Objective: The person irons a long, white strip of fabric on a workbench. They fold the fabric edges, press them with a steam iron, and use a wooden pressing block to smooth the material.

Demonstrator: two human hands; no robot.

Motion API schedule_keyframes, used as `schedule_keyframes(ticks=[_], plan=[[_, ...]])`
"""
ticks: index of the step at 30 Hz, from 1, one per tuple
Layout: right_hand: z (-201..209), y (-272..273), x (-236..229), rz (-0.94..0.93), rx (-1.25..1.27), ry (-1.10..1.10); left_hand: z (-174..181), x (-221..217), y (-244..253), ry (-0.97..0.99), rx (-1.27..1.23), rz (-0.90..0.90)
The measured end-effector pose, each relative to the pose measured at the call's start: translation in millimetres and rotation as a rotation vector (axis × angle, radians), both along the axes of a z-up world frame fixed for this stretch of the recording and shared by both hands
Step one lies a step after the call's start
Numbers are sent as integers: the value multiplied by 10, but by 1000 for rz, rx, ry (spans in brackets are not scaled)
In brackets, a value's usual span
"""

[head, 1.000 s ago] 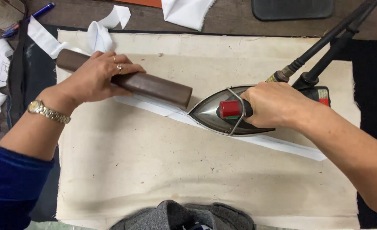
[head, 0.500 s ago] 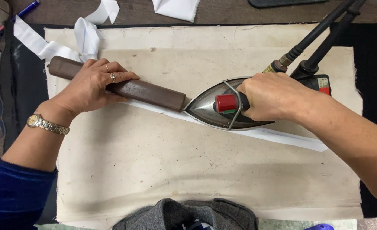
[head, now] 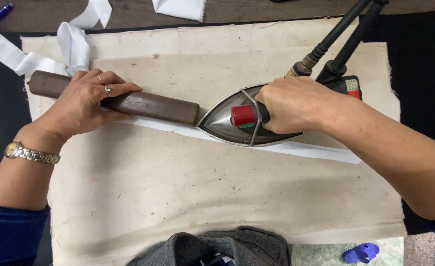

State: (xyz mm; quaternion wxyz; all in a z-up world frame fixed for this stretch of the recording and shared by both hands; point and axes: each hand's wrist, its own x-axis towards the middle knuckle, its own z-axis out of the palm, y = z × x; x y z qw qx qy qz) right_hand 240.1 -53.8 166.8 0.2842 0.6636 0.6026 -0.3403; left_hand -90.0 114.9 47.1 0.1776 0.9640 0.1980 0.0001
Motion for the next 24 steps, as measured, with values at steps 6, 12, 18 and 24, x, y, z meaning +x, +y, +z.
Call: schedule_keyframes(ticks=[6, 12, 18, 24], plan=[[48, 19, -16, -26, -28, -1, 22, 22, -30, 2, -25, 21], [37, 8, 19, -11, -39, -20, -5, 65, -47, 14, -13, 10], [23, -44, 103, 2, -42, -43, 39, 167, -148, -24, -19, -6], [-3, -115, 220, 34, -50, -58, 71, 296, -263, -36, -46, -12]])
